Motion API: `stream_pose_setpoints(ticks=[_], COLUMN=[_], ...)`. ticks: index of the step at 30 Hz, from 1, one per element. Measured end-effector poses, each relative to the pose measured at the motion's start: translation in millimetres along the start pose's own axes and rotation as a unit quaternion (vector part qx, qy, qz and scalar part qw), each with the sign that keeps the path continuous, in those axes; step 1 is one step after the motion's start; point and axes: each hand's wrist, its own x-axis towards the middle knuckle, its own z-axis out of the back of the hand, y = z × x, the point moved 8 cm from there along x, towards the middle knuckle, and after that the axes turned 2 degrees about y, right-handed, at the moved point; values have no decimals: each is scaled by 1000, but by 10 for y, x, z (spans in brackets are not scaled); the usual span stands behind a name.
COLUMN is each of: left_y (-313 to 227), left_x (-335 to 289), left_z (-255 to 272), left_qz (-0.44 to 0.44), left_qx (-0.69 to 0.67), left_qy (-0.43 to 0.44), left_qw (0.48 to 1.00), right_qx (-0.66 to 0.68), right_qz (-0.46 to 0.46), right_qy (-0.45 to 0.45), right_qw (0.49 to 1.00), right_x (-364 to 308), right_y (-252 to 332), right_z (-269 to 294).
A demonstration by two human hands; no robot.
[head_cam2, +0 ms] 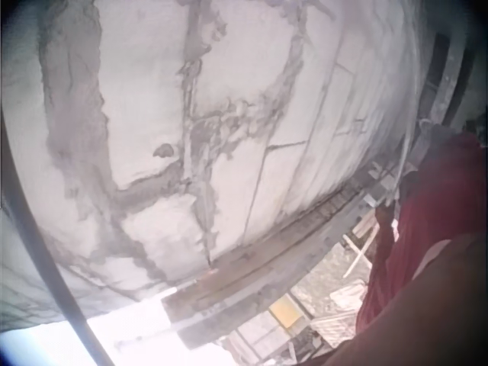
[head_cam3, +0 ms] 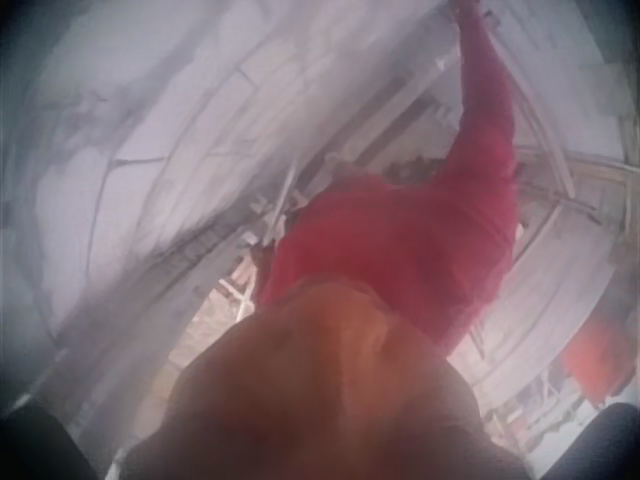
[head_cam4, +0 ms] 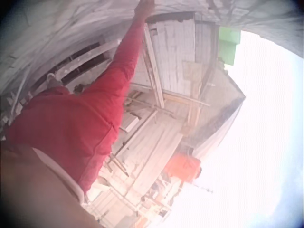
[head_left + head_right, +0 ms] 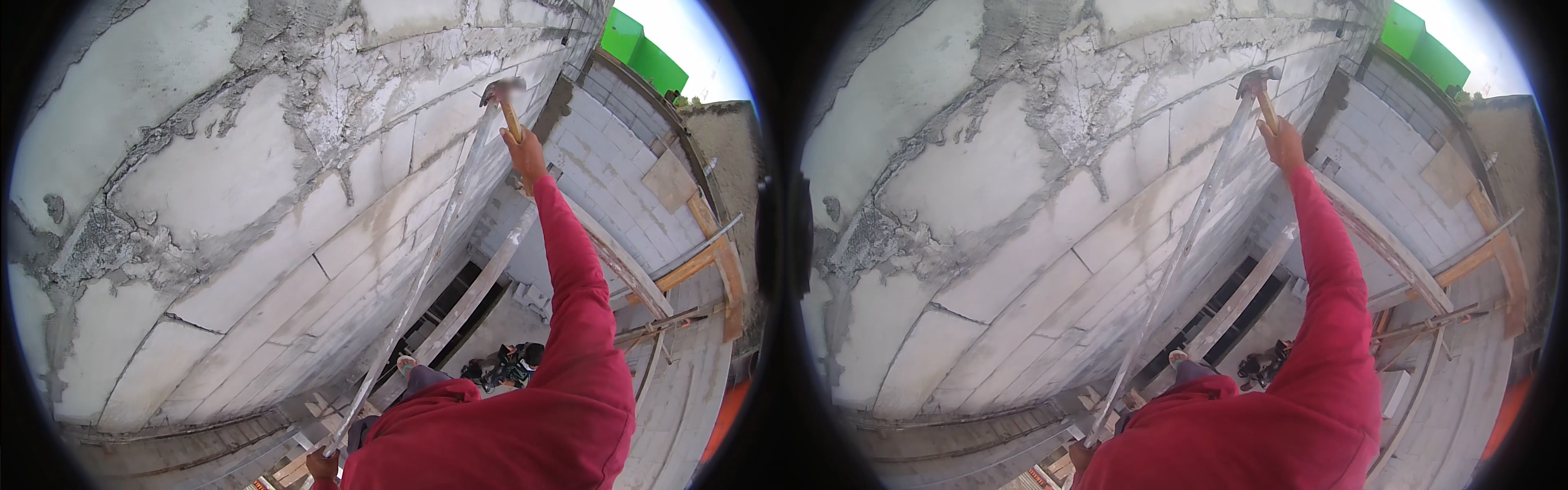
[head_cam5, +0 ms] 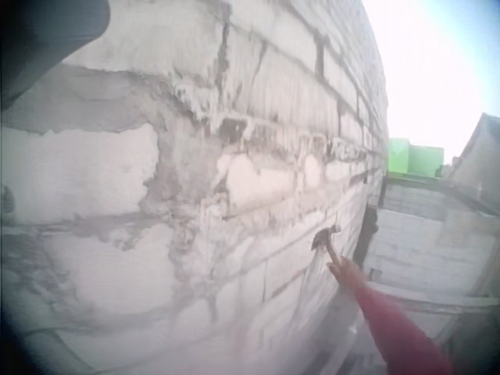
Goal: The person positions a long metal profile against a concrete wall and secures it using a hammer and nails. They repeatedly adjust the profile, hammer nails into the wall, and reposition the profile along the wall surface.
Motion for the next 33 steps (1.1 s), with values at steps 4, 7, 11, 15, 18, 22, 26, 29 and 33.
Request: stream_pose_setpoints(ticks=[4, 7, 11, 15, 18, 22, 26, 29, 33], left_y=[19, -52, 127, 352, 545, 514, 735, 837, 759], left_x=[-118, -175, -272, -414, -520, -714, -832, -942, -1095], left_z=[111, 223, 255, 253, 246, 301, 292, 294, 317], left_qz=[2, -15, 1, 45, 89, 64, 6, 3, 48], left_qx=[6, -11, -14, -3, -3, 21, 64, 71, 36], left_qy=[-43, -94, -72, -114, -124, -165, -187, -196, -200], left_qw=[999, 995, 997, 992, 988, 984, 980, 978, 978], right_qx=[311, 449, 584, 579, 587, 518, 417, 333, 235], right_qz=[-69, -54, -36, -26, -3, 28, 41, 46, 58], right_qy=[-21, -25, -8, -47, -39, 17, 41, -23, -127], right_qw=[948, 892, 811, 814, 808, 855, 907, 942, 962], right_x=[-198, -230, -247, -159, -108, -91, -166, -126, -76], right_y=[77, 148, 434, 449, 537, 735, 955, 941, 801], right_z=[-258, -381, -413, -248, -95, -93, -274, -454, -671])
